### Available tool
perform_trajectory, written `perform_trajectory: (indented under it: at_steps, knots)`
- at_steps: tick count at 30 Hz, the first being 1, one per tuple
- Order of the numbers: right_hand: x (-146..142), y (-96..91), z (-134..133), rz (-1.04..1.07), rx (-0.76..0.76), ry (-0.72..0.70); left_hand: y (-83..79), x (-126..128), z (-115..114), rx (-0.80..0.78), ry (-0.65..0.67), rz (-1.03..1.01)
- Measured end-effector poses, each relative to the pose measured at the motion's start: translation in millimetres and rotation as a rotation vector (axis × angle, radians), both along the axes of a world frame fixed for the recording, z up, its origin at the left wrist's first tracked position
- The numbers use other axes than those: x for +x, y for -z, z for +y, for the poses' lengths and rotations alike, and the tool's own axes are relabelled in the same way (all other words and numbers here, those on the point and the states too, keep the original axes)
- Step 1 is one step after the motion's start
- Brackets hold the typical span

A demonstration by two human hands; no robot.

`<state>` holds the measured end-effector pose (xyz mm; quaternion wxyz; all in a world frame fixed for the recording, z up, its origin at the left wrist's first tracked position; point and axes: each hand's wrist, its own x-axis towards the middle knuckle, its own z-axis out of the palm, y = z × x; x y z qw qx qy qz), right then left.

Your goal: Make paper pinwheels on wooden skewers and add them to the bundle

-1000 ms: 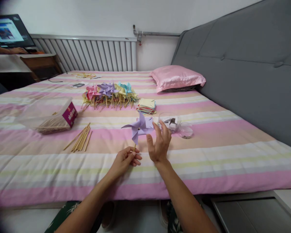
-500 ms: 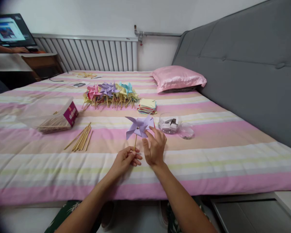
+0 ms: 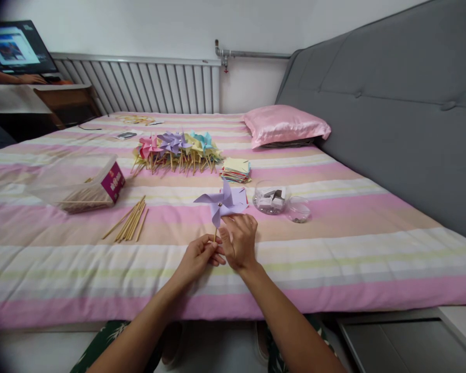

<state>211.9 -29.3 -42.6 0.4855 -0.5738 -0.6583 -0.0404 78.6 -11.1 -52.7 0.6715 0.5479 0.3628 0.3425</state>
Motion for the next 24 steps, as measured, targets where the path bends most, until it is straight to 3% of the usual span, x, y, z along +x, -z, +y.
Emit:
perform_trajectory:
  at_steps: [8, 14, 24]
  knots:
    - [15.0, 1.8, 8.2, 0.344, 0.158, 0.307, 2.1, -0.7, -0.5, 0.011, 0.000, 0.017]
    - [27.7, -3.1, 8.5, 0.122, 0.164, 0.285, 2.6, -0.7, -0.2, 0.021, 0.006, 0.025]
    - [16.7, 5.8, 6.4, 0.047, 0.145, 0.220, 2.8, -0.5, -0.1, 0.023, 0.002, 0.029]
